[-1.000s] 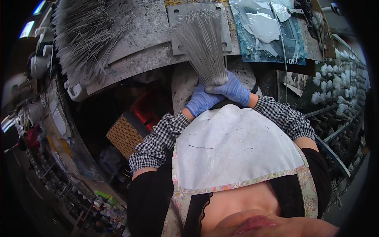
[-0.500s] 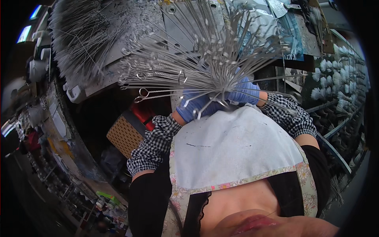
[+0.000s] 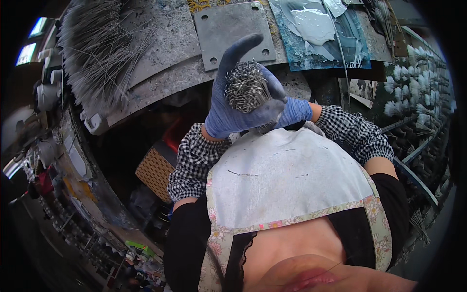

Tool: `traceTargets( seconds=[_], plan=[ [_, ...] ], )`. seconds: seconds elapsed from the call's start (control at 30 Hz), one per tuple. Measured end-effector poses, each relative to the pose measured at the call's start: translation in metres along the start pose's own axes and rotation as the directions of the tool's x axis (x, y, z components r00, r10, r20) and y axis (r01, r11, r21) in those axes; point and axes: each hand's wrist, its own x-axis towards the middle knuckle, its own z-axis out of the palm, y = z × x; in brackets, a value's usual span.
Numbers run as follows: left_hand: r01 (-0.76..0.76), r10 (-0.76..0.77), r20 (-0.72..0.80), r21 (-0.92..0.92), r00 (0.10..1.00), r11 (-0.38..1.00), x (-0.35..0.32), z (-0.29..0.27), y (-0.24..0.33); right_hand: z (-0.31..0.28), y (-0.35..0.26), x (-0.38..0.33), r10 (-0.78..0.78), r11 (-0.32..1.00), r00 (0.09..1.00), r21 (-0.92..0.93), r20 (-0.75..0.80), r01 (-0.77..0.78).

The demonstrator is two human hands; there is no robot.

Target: Assembling brushes by inserting bundles of bristles into a plastic base with adhesive.

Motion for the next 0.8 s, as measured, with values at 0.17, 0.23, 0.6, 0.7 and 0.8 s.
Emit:
traceTargets(
  seconds=[0.17, 0.23, 0.6, 0.7, 0.8],
  plan=[
    [-0.368, 0.373, 0.085, 0.47, 0.924, 0.803, 0.023, -0.024, 0.044, -0.029, -0.091, 0.044, -0.354, 0.749, 0.92, -0.641, -0.17, 0.17],
    [-0.408, 0.459, 0.094, 0.636, 0.884, 0.655, 0.06, -0.061, 0.033, -0.049, -0.086, 0.077, -0.495, 0.735, 0.838, -0.625, -0.228, 0.264],
    [-0.368, 0.515, -0.064, 0.626, 0.854, 0.687, 0.106, -0.07, 0.023, -0.078, -0.047, 0.132, -0.403, 0.725, 0.714, -0.676, -0.573, -0.134],
    [-0.41, 0.645, -0.014, 0.762, 0.764, 0.502, 0.125, -0.065, 0.008, -0.101, -0.042, 0.132, -0.582, 0.733, 0.578, -0.677, -0.573, 0.066],
    [-0.214, 0.49, -0.042, 0.865, 0.87, 0.454, 0.123, -0.083, -0.004, -0.116, -0.073, 0.107, -0.347, 0.402, 0.882, -0.9, -0.319, -0.168]
  ],
)
